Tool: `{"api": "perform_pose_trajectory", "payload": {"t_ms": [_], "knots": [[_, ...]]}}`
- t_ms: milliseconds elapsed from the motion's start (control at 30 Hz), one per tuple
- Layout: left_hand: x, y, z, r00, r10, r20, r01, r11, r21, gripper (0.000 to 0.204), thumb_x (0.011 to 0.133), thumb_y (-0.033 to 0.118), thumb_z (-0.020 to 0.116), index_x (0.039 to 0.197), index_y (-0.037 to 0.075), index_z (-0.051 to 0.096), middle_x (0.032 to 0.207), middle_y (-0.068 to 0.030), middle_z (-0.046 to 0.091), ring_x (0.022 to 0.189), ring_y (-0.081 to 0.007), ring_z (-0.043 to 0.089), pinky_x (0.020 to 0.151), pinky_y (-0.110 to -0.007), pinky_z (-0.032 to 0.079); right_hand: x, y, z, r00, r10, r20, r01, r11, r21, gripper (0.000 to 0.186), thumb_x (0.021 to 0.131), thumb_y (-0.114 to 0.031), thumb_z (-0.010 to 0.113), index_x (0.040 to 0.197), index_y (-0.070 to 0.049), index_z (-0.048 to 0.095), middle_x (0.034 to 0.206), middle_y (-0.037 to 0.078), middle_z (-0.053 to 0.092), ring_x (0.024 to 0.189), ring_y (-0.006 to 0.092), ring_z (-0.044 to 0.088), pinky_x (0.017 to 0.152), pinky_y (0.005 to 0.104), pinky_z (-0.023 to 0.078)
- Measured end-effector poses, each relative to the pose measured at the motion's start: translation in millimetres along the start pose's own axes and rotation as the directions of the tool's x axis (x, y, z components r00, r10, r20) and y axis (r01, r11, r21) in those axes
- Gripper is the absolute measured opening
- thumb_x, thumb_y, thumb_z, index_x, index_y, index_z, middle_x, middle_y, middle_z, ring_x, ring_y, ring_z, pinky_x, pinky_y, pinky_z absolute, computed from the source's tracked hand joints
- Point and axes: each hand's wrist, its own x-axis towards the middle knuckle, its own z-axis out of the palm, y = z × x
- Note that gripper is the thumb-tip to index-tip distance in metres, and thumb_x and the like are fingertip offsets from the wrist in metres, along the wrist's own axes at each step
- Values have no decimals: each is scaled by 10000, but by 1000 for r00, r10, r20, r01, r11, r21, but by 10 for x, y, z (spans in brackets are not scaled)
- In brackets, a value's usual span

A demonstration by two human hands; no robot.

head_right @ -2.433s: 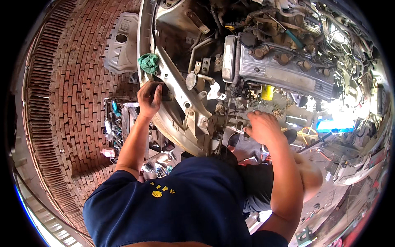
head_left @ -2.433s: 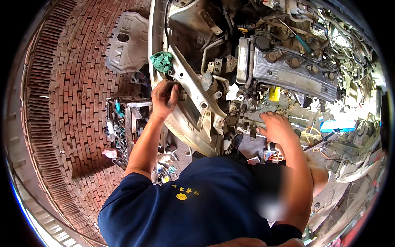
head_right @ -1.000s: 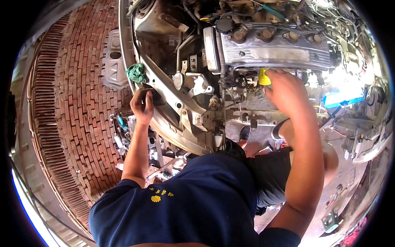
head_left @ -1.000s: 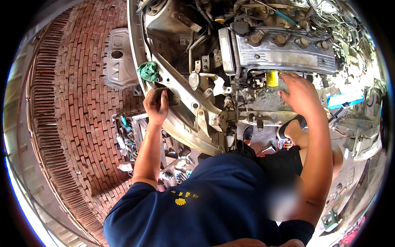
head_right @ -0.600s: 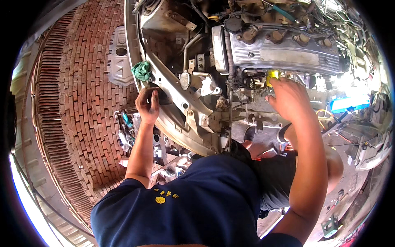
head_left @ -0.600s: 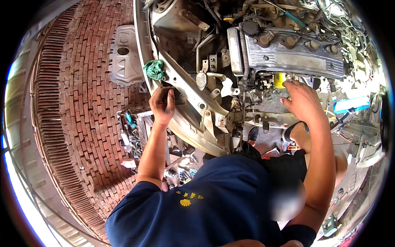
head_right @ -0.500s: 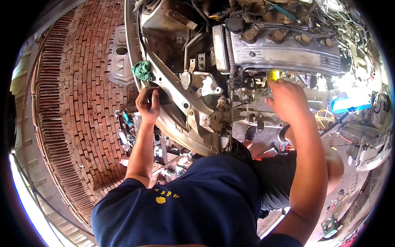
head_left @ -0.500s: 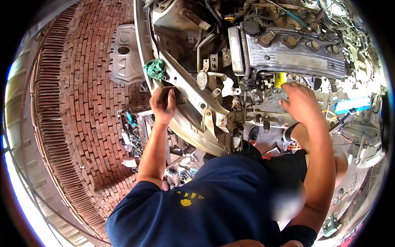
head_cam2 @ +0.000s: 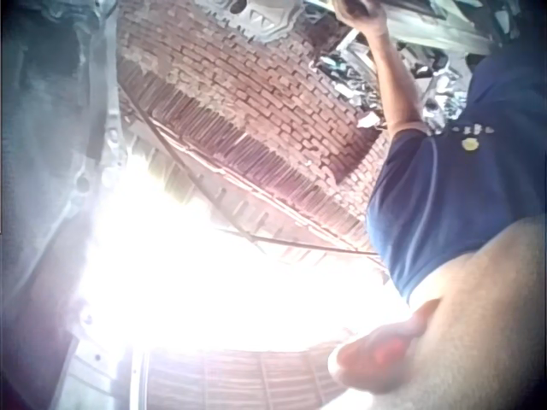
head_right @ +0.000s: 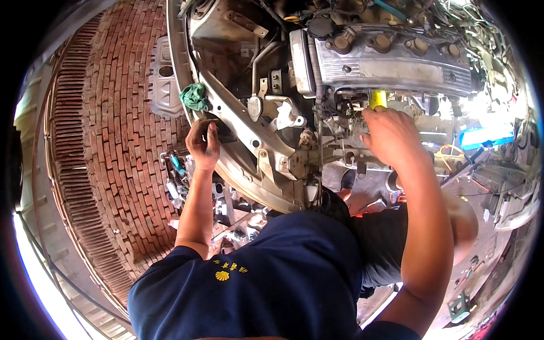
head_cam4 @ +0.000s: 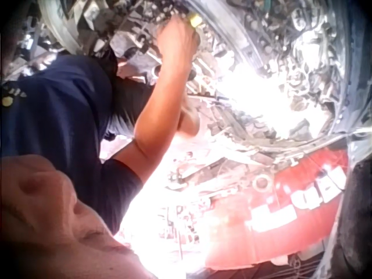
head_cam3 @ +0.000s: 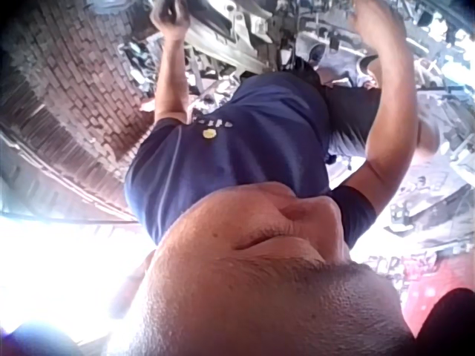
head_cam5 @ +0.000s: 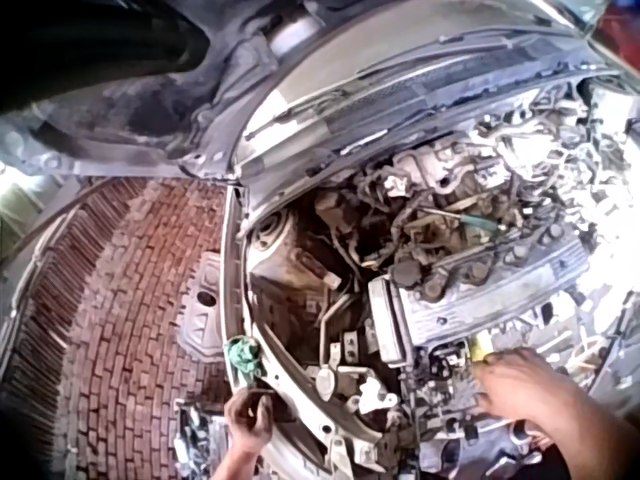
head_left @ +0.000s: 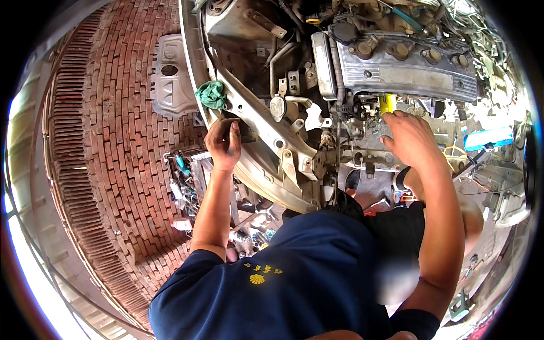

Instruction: The person works on a car engine with the hood open, using a ratchet and socket to loosen and remove bolts from the engine bay. They handle a rag and a smartphone briefly, then continue using the ratchet on various bolts before walking away from the vehicle.

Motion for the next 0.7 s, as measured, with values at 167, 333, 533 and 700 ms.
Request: {"api": "perform_pose_trajectory", "payload": {"t_ms": [167,333,533,700], "knots": [[-5,18,2,1000,7,-5,-7,1000,-13,134,984,57,629,934,-41,705,763,-66,609,696,-149,556,662,-280,439,-23,20,35,1000,2,-2,-2,1000,1,460,917,-224,724,1306,-11,606,1291,210,663,1193,408,630,1036,509,483],[25,87,1,1000,15,4,-15,1000,-2,128,978,51,625,922,-35,702,766,-81,619,699,-176,574,680,-298,457,66,88,268,999,-3,-36,4,1000,15,305,927,-247,725,1125,-18,693,1117,182,728,1113,379,680,967,500,533],[21,84,-20,999,25,-28,-25,1000,12,107,951,54,640,906,-14,710,754,-141,638,675,-289,615,671,-352,490,413,88,1244,979,73,188,-87,994,67,341,932,-343,714,1055,-26,719,1116,214,727,1095,392,682,938,506,543],[37,60,-46,1000,16,-23,-18,998,-60,137,983,81,645,930,-24,716,730,-90,601,667,-199,566,663,-309,449,677,105,2166,913,385,-137,-300,859,414,400,895,-380,754,1101,-42,696,1106,197,738,1057,410,692,891,527,543]]}}
